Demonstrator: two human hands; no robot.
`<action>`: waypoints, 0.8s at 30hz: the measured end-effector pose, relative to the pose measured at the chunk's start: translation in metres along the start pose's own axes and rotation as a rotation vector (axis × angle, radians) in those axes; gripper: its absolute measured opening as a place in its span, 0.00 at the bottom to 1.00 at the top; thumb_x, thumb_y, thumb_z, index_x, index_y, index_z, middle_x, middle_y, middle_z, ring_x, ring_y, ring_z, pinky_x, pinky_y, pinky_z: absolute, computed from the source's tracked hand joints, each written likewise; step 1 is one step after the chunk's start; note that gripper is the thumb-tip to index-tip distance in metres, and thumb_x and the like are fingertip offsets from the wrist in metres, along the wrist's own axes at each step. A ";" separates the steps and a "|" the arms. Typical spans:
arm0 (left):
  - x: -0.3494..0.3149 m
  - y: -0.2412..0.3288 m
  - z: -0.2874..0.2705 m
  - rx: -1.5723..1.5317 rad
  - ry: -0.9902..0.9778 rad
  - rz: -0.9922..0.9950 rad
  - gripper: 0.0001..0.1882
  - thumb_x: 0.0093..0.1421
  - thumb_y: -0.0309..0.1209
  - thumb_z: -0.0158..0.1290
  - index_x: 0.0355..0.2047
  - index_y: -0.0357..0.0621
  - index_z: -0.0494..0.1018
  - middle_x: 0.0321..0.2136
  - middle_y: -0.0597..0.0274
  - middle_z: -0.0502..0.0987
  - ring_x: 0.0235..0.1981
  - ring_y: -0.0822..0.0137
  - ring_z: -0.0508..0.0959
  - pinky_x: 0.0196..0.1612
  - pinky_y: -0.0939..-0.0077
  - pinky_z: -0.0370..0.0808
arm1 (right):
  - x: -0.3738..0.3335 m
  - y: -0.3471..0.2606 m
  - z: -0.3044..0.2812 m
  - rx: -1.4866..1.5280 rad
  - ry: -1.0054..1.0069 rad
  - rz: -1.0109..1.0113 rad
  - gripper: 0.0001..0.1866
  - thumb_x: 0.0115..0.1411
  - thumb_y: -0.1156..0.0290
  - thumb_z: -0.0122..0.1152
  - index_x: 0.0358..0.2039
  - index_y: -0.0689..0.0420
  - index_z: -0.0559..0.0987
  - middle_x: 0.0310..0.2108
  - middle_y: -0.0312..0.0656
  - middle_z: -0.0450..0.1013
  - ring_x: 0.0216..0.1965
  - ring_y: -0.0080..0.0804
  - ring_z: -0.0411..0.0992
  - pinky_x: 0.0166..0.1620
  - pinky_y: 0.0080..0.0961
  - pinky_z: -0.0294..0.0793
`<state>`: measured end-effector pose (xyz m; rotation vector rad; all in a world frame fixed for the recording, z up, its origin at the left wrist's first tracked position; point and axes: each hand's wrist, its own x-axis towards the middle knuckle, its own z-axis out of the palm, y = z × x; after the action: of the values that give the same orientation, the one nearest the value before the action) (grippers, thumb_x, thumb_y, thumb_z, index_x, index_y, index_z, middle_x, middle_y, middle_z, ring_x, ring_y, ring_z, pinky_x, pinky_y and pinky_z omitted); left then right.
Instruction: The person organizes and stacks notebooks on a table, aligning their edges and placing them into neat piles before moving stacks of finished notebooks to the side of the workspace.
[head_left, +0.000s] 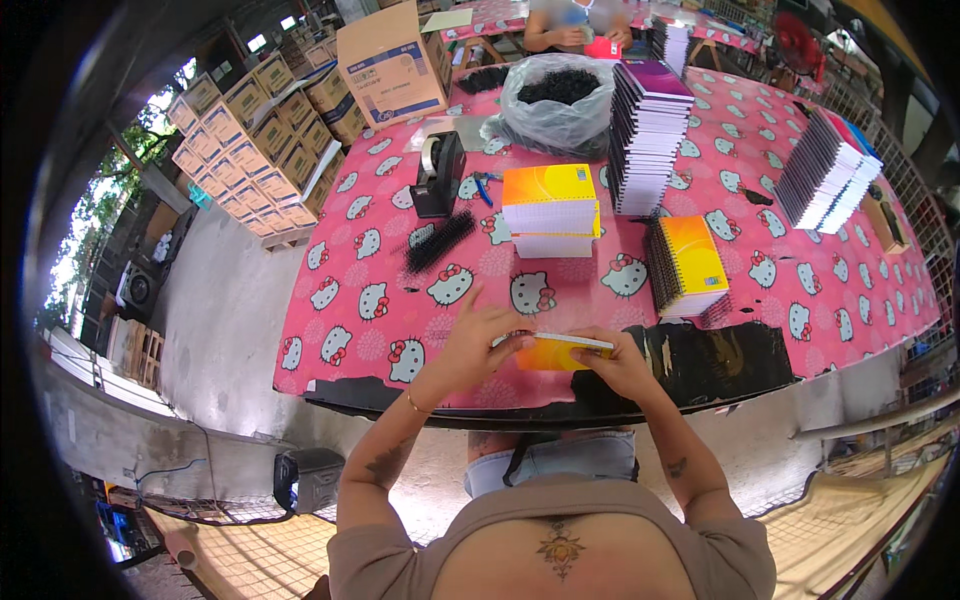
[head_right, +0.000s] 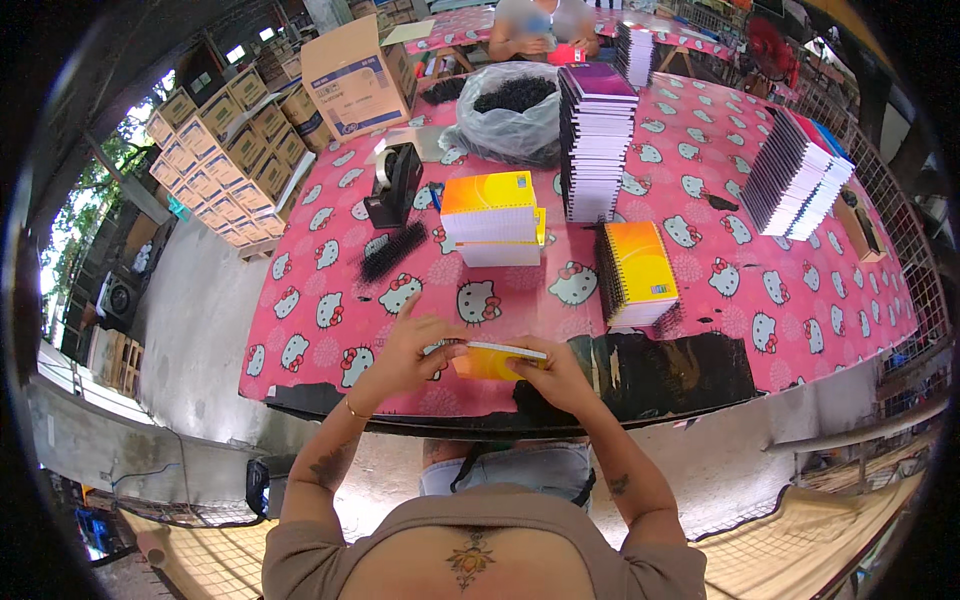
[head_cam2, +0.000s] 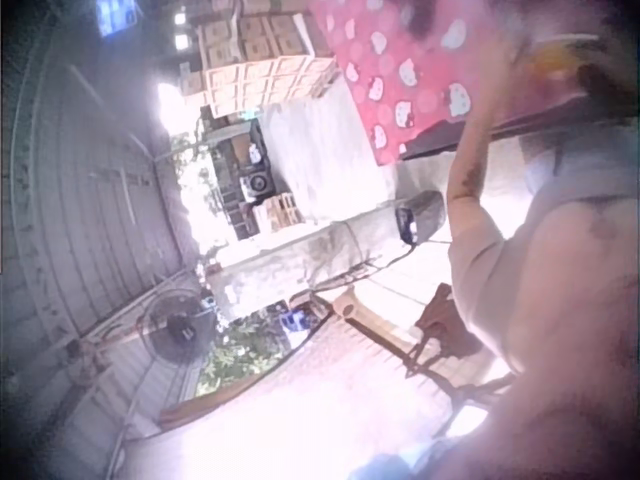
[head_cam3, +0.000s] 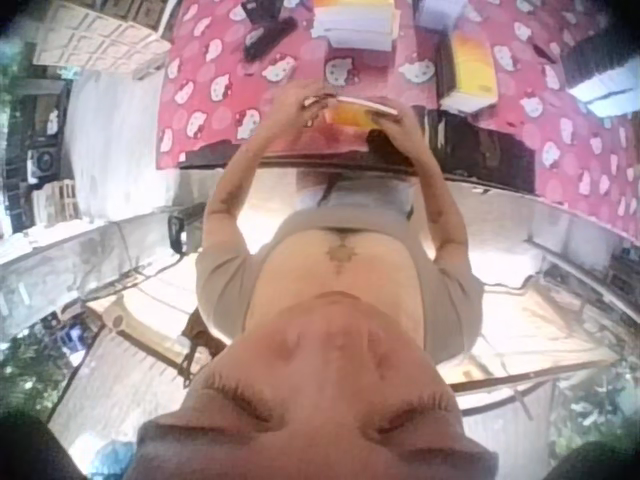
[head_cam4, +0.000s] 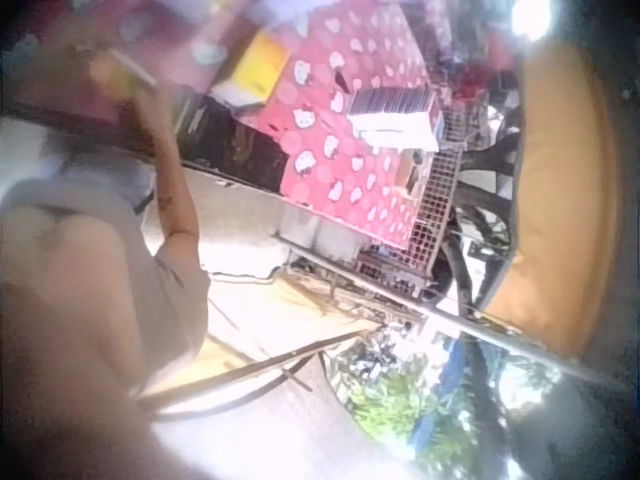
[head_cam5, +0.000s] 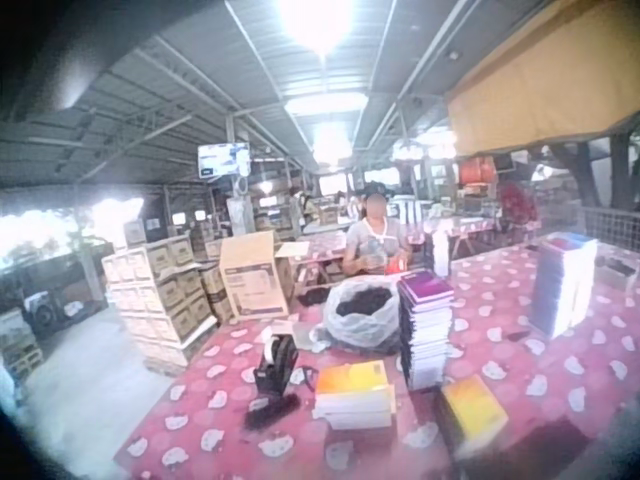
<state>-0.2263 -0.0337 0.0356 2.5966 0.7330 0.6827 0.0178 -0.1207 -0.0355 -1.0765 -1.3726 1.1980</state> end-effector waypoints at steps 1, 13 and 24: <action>0.000 -0.002 0.000 -0.008 0.007 0.015 0.09 0.58 0.35 0.60 0.38 0.51 0.77 0.33 0.66 0.81 0.37 0.63 0.80 0.69 0.42 0.48 | 0.000 -0.001 0.000 -0.001 -0.003 -0.002 0.12 0.62 0.77 0.61 0.47 0.63 0.79 0.36 0.35 0.76 0.37 0.19 0.69 0.42 0.19 0.70; -0.054 0.011 0.083 0.539 0.123 -0.055 0.41 0.65 0.57 0.43 0.67 0.36 0.55 0.69 0.42 0.52 0.72 0.47 0.48 0.66 0.28 0.38 | 0.004 -0.011 0.013 0.170 0.084 0.052 0.14 0.62 0.76 0.62 0.49 0.61 0.79 0.39 0.32 0.77 0.41 0.18 0.72 0.45 0.19 0.73; -0.017 0.032 0.023 0.786 0.227 0.003 0.40 0.65 0.56 0.43 0.65 0.34 0.59 0.66 0.44 0.59 0.69 0.49 0.57 0.65 0.35 0.50 | 0.000 -0.005 0.022 0.113 -0.030 0.061 0.14 0.62 0.75 0.62 0.49 0.62 0.79 0.38 0.32 0.77 0.39 0.18 0.72 0.44 0.20 0.72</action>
<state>-0.2144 -0.0730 0.0256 3.2402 1.2765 0.8201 -0.0039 -0.1237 -0.0317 -1.0310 -1.2868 1.3248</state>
